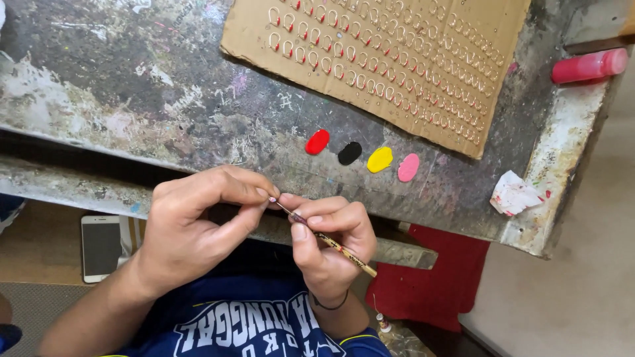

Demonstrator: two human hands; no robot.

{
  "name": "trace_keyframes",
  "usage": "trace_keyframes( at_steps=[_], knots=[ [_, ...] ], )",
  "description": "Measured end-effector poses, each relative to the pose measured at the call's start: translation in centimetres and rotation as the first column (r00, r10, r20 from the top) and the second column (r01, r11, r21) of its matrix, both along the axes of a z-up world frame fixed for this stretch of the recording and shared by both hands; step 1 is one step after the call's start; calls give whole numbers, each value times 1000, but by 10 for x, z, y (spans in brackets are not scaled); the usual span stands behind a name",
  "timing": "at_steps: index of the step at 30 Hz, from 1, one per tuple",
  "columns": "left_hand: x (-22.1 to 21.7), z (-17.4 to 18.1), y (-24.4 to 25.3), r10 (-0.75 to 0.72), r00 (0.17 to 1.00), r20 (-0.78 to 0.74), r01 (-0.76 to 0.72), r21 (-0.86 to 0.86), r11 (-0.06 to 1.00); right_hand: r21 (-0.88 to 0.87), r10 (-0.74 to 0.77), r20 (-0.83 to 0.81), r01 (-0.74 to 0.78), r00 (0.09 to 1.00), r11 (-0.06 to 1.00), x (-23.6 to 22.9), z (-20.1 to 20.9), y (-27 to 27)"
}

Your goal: Painting small jewelry components with a fine brush on a workbench.

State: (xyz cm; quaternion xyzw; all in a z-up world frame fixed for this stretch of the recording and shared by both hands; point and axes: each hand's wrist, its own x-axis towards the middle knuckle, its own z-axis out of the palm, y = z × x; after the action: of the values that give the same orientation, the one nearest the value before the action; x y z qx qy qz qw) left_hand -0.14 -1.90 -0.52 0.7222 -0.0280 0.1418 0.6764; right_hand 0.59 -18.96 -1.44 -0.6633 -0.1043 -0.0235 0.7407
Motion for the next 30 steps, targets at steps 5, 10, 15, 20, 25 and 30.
trace_keyframes(
  at_steps=[5,10,15,20,25,30],
  knots=[
    [0,-1,1,-13,999,42,12,22,1000,16,12,-33,-11,999,1000,0,1,2],
    [1,-3,2,-19,998,63,18,21,1000,-8,16,-25,-16,1000,1000,1,-1,1],
    [1,-3,2,-17,997,73,15,33,999,-27,20,-19,-21,1000,999,0,0,1],
    [0,-4,3,-31,997,68,29,35,999,-27,29,-8,-29,1000,999,1,-1,1],
    [0,-3,3,-24,997,67,21,37,999,-35,27,-4,-27,1000,999,2,-1,1],
    [0,-4,3,-31,998,62,29,36,999,-46,25,-5,-26,1000,999,1,-1,2]
  ],
)
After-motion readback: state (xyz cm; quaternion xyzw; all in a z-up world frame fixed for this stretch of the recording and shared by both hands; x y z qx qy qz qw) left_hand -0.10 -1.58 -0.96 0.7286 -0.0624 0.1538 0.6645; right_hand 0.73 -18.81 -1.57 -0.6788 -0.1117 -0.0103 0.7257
